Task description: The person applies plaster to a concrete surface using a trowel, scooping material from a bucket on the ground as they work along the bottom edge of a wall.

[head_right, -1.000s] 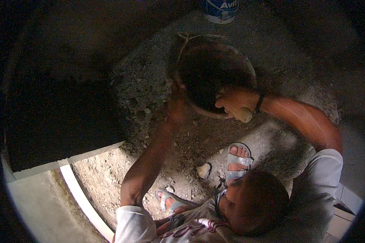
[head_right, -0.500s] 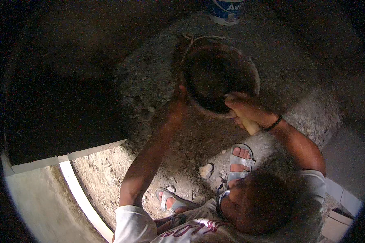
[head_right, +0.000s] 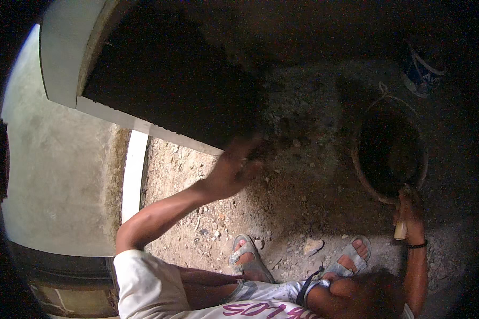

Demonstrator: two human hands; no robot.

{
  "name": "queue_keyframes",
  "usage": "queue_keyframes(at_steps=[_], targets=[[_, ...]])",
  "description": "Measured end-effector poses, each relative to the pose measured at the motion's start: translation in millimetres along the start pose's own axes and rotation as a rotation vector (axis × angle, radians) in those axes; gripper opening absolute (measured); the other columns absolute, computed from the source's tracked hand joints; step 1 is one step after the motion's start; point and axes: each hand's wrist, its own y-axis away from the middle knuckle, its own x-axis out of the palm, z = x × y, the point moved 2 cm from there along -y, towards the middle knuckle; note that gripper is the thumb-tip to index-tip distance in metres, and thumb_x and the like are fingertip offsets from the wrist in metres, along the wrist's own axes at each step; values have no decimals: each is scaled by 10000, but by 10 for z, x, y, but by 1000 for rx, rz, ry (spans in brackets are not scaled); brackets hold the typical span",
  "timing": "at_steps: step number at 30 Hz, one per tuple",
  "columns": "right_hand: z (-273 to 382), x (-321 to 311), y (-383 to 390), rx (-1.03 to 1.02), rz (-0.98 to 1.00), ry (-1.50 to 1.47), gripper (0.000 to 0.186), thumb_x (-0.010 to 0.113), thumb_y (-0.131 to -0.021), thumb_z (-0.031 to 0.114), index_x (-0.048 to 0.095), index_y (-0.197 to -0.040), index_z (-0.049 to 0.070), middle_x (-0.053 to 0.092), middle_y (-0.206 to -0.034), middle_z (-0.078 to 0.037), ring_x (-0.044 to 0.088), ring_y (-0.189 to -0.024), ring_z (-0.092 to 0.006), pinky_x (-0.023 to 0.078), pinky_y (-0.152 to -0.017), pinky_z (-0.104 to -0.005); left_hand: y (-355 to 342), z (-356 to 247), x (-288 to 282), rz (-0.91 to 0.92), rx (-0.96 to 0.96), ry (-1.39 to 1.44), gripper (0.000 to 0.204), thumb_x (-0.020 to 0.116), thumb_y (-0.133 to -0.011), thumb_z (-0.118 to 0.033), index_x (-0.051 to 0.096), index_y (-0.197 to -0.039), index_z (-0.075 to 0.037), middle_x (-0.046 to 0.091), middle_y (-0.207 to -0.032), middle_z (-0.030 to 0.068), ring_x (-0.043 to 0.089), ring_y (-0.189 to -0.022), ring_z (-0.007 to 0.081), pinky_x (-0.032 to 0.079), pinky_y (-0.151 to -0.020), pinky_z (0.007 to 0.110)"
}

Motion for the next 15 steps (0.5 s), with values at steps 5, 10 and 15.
queue_keyframes(at_steps=[5, 10, 15], targets=[[-66, -167, -30, -166, 43, 170, 343, 527, -900, 349, 537, -1154, 118, 514, -709, -4, 474, -487, -88, 421, -421, -240, 469, 42, -973, -560, 74, -400, 581, 547, -807, 18, 277, -1322, 18, 355, -1354, 187, 341, -1258, 303, 307, -1000, 400], [1300, 347, 403, -31, 37, 300, 403, 483, -909, 409, 515, -1182, 114, 514, -757, -5, 492, -558, -83, 437, -474, -232, 403, 144, -1505, -1105, 99, -428, 644, 575, -880, -191, 200, -1354, 30, 272, -1388, 194, 271, -1293, 285, 193, -1055, 421], [1923, 957, 102, -128, 451, 144, 373, 510, -874, 398, 497, -1069, 82, 485, -742, -14, 497, -596, -110, 438, -505, -257, 206, 395, -1746, -1227, -83, -427, 831, 518, -869, -455, 81, -1395, 17, 135, -1399, 243, 172, -1311, 386, 133, -1075, 509]])
